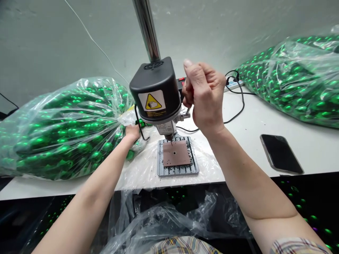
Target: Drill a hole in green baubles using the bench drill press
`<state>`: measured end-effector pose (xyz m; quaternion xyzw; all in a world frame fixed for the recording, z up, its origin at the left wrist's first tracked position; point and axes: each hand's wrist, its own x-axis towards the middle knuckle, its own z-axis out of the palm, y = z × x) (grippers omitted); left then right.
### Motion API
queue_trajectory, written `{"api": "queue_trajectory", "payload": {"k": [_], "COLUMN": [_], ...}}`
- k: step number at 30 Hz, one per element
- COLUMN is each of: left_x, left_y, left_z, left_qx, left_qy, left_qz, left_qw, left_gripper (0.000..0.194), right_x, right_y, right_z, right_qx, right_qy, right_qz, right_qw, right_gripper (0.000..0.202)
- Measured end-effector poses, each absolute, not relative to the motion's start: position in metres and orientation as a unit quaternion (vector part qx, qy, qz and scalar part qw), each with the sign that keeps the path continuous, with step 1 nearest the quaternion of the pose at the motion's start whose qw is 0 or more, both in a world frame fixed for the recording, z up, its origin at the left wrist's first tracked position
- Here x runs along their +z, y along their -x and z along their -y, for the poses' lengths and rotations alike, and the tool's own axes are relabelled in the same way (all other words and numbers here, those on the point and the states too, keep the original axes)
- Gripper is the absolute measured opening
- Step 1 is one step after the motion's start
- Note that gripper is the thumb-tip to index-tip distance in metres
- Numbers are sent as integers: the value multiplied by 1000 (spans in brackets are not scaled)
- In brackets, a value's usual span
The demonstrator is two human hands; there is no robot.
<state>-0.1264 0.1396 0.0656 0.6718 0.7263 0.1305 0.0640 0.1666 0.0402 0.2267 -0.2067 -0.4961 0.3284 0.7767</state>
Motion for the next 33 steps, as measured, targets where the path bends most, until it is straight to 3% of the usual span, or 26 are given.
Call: {"api": "queue_trajectory", "payload": {"k": [5, 7, 10, 12, 15, 18, 26, 33], "left_x": [75, 84, 96, 100, 97, 86, 70, 49], "left_y": [142, 146, 142, 131, 104, 74, 42, 39], "left_z": [-124, -109, -67, -29, 23, 47, 26, 8], "left_qx": [146, 230, 472, 568, 542, 482, 555, 565], "left_qy": [-684, -676, -579, -470, -340, -233, -138, -238], "left_qz": [-710, -691, -598, -517, -433, -398, -411, -447], "left_qw": [76, 113, 292, 435, 635, 745, 710, 651], "left_gripper": [36, 40, 49, 55, 52, 44, 45, 42], "right_x": [227, 227, 228, 228, 228, 228, 227, 225], "right_y": [-164, -164, -163, -163, -163, -164, -165, -167], "right_z": [-44, -44, -43, -43, -43, -43, -45, -47], "right_qx": [320, 319, 325, 326, 317, 311, 312, 306], "right_qy": [214, 208, 200, 195, 199, 217, 200, 217], "right_qz": [488, 484, 487, 493, 496, 503, 501, 523], "right_qw": [783, 788, 786, 783, 784, 777, 782, 766], "right_gripper": [58, 59, 61, 63, 66, 66, 65, 64]}}
